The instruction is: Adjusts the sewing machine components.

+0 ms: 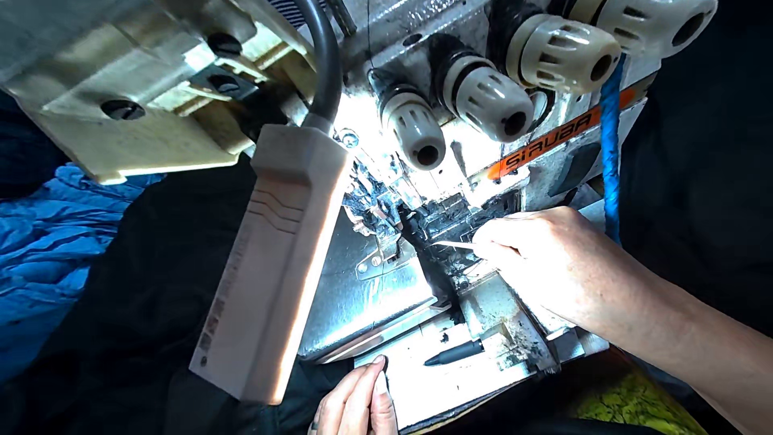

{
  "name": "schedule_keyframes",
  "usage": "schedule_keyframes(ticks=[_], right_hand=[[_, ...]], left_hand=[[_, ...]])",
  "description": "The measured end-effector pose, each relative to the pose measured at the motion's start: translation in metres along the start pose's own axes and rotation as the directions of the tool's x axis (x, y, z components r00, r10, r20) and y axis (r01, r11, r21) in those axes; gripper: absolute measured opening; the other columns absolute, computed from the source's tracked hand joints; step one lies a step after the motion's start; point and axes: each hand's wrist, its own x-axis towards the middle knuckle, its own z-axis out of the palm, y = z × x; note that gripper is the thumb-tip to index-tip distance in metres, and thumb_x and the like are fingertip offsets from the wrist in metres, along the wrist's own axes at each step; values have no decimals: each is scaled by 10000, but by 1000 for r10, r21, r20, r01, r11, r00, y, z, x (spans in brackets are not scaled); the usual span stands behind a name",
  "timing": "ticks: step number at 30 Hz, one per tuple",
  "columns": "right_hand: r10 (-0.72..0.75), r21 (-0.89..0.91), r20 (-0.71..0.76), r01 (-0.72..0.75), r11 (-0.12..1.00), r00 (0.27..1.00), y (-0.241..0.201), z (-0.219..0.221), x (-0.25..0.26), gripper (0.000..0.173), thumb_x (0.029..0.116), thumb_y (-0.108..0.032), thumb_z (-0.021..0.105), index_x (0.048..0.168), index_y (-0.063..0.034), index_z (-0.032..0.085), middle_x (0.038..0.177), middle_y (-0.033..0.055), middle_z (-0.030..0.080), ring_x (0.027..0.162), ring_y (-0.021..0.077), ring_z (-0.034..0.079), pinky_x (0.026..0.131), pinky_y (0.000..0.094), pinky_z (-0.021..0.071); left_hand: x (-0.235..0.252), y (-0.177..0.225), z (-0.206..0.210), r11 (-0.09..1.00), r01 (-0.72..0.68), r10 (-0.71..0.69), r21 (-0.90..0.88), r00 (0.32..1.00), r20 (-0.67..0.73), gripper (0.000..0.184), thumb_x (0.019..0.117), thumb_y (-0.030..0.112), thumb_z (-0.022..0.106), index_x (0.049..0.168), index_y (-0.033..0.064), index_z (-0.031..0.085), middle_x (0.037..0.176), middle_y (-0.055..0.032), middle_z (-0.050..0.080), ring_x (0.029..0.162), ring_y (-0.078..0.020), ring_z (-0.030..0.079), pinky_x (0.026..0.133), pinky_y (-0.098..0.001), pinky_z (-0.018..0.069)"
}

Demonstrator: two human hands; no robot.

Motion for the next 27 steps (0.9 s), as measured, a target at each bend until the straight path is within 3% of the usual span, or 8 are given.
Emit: schedule_keyframes(ticks=[5, 12, 19, 22, 27], right_hand=[[-3, -16, -29, 2, 1000, 1000, -1, 1, 0, 180, 955, -199, 606, 857, -162, 751, 668, -26, 624, 609, 111, 628, 510, 294, 488], [15, -48, -28, -16, 999, 999, -4, 3, -3, 203, 971, -238, 595, 892, -147, 759, 712, -6, 645, 631, 133, 648, 520, 316, 506], [2, -114, -34, -6, 993, 999, -7, -1, -12, 222, 946, -262, 579, 921, -138, 762, 709, -3, 630, 600, 132, 629, 487, 296, 482], [-29, -118, -13, 27, 993, 1000, -4, 1, -14, 189, 946, -256, 592, 874, -149, 730, 699, -15, 597, 598, 120, 617, 474, 279, 471], [-42, -72, -56, 38, 997, 998, -2, 5, -11, 161, 926, -173, 613, 888, -151, 768, 726, -7, 658, 638, 127, 661, 508, 305, 507]], left_hand=[[-3, -6, -1, 998, -33, 34, -46, 999, 27, 245, 988, 107, 540, 875, -5, 726, 825, -130, 662, 891, -104, 621, 863, -122, 437], [-3, -8, 0, 997, -43, 44, -60, 999, 12, 236, 982, 94, 543, 874, -3, 729, 825, -121, 664, 895, -90, 623, 869, -116, 438], [-4, -5, 1, 1000, -10, 10, -3, 1000, 5, 256, 962, 103, 573, 825, -34, 740, 794, -162, 705, 845, -190, 681, 841, -198, 492], [-3, -6, -1, 1000, -20, 20, -6, 1000, 20, 250, 974, 107, 556, 844, -15, 731, 809, -149, 685, 874, -163, 657, 857, -171, 472], [-3, -5, 1, 1000, -26, 26, -6, 1000, -6, 253, 958, 104, 578, 814, -34, 735, 781, -168, 695, 831, -193, 672, 829, -201, 487]])
